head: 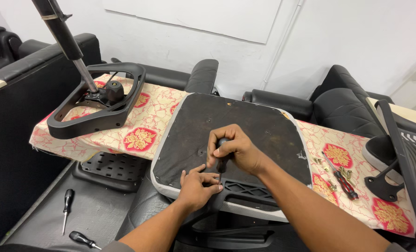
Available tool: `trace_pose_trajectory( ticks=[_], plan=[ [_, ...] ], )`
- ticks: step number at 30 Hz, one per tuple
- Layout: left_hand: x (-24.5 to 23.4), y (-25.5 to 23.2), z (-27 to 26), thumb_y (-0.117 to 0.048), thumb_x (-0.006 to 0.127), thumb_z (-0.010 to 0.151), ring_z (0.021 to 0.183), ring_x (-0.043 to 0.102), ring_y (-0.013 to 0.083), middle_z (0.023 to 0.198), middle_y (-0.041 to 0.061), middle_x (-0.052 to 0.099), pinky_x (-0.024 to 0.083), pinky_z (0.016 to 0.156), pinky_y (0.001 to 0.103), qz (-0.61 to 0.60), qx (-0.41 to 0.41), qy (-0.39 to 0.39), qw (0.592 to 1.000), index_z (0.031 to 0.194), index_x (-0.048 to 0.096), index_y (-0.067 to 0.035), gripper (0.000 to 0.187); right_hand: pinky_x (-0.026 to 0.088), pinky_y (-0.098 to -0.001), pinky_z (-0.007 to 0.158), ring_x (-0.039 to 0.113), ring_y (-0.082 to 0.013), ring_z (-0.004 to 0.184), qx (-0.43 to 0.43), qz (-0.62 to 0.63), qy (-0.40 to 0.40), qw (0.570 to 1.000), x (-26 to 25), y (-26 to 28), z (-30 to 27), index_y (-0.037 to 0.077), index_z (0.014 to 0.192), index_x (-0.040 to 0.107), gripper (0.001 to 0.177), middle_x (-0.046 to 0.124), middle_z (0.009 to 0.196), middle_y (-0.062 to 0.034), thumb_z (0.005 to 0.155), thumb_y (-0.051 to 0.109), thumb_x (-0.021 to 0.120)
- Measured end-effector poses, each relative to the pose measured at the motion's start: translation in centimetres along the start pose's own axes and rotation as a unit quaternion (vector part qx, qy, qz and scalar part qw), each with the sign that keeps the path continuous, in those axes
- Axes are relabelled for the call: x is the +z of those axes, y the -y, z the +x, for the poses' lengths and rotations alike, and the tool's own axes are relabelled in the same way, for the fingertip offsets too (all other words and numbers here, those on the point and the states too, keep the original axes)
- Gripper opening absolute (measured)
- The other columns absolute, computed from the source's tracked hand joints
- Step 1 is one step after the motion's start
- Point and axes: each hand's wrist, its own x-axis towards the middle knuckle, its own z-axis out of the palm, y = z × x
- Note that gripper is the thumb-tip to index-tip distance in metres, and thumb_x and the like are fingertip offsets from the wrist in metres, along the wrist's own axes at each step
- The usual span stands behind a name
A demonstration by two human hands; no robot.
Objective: The person attaches a black plastic frame to the underside of an office chair seat using a screwdriver and screws. They align the frame, insert screws, and tighten them to secure the frame to the seat.
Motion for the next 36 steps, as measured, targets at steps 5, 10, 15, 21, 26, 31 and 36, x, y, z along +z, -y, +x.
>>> trace_pose_trajectory(
  ticks=[5, 10, 15, 21, 26, 31, 36],
  plan=[
    [0.0, 0.0, 0.1, -0.031, 0.079, 0.08, 0.149, 0.036, 0.0182, 0.125, -0.009, 0.075, -0.005, 0.124, 0.058, 0.004, -0.007, 0.004, 1.0, 0.093, 0.084, -0.018, 0.019, 0.035, -0.0298, 0.046, 0.042, -0.0128, 0.043, -0.031, 0.046, -0.126, 0.991, 0.4, -2.4, 0.0, 0.006, 0.058, 0.049, 0.032, 0.046, 0.05, -0.0048, 0.087, 0.014, 0.06],
    [0.1, -0.1, -0.1, -0.031, 0.08, 0.079, 0.149, 0.036, 0.0181, 0.125, -0.008, 0.074, -0.005, 0.125, 0.057, -0.003, -0.01, -0.002, 1.0, 0.095, 0.083, -0.018, 0.021, 0.028, -0.0282, 0.037, 0.037, -0.0113, 0.036, -0.065, 0.051, -0.31, 0.947, 1.1, -3.2, 0.0, 0.007, 0.053, 0.045, 0.039, 0.043, 0.045, -0.0041, 0.089, 0.012, 0.057],
    [-0.2, -0.5, -0.2, -0.031, 0.079, 0.082, 0.15, 0.033, 0.0179, 0.127, -0.008, 0.073, -0.006, 0.125, 0.057, 0.002, -0.02, 0.007, 1.0, 0.098, 0.083, -0.019, 0.021, 0.03, -0.0275, 0.037, 0.039, -0.0109, 0.037, -0.124, 0.035, -0.48, 0.868, 3.4, -3.7, -0.1, 0.006, 0.052, 0.046, 0.039, 0.045, 0.046, -0.0035, 0.088, 0.008, 0.058],
    [-0.3, -0.8, -0.3, -0.03, 0.078, 0.082, 0.151, 0.033, 0.0176, 0.127, -0.009, 0.073, -0.006, 0.125, 0.057, 0.004, -0.016, 0.007, 1.0, 0.098, 0.083, -0.02, 0.02, 0.041, -0.0274, 0.049, 0.051, -0.0131, 0.048, -0.04, 0.062, -0.405, 0.911, 2.3, -2.0, -0.6, 0.009, 0.058, 0.053, 0.032, 0.054, 0.055, -0.0054, 0.087, 0.013, 0.067],
    [-0.3, -0.9, -0.2, -0.03, 0.077, 0.083, 0.151, 0.032, 0.0166, 0.127, -0.01, 0.073, -0.007, 0.125, 0.056, 0.008, -0.023, 0.013, 1.0, 0.097, 0.083, -0.019, 0.019, 0.054, -0.0293, 0.062, 0.063, -0.0162, 0.06, -0.008, 0.013, -0.132, 0.991, -0.3, -0.1, -1.1, 0.004, 0.066, 0.068, 0.021, 0.068, 0.066, -0.0119, 0.083, 0.017, 0.071],
    [-0.3, -0.7, 0.0, -0.03, 0.076, 0.084, 0.152, 0.029, 0.0163, 0.129, -0.011, 0.071, -0.008, 0.125, 0.055, 0.008, -0.036, 0.028, 0.999, 0.096, 0.083, -0.019, 0.018, 0.042, -0.029, 0.045, 0.049, -0.0155, 0.04, 0.014, -0.012, -0.101, 0.995, 0.0, -1.2, -0.3, 0.008, 0.052, 0.054, 0.042, 0.053, 0.047, -0.0075, 0.09, 0.019, 0.068],
    [-0.1, -0.5, -0.1, -0.03, 0.078, 0.082, 0.151, 0.032, 0.0161, 0.129, -0.011, 0.072, -0.006, 0.125, 0.055, 0.01, -0.027, 0.016, 0.999, 0.097, 0.082, -0.019, 0.019, 0.031, -0.027, 0.038, 0.037, -0.0105, 0.036, -0.044, 0.02, -0.252, 0.966, 1.3, -2.2, -0.5, 0.01, 0.048, 0.044, 0.049, 0.043, 0.043, -0.0029, 0.093, 0.016, 0.06]
  ],
)
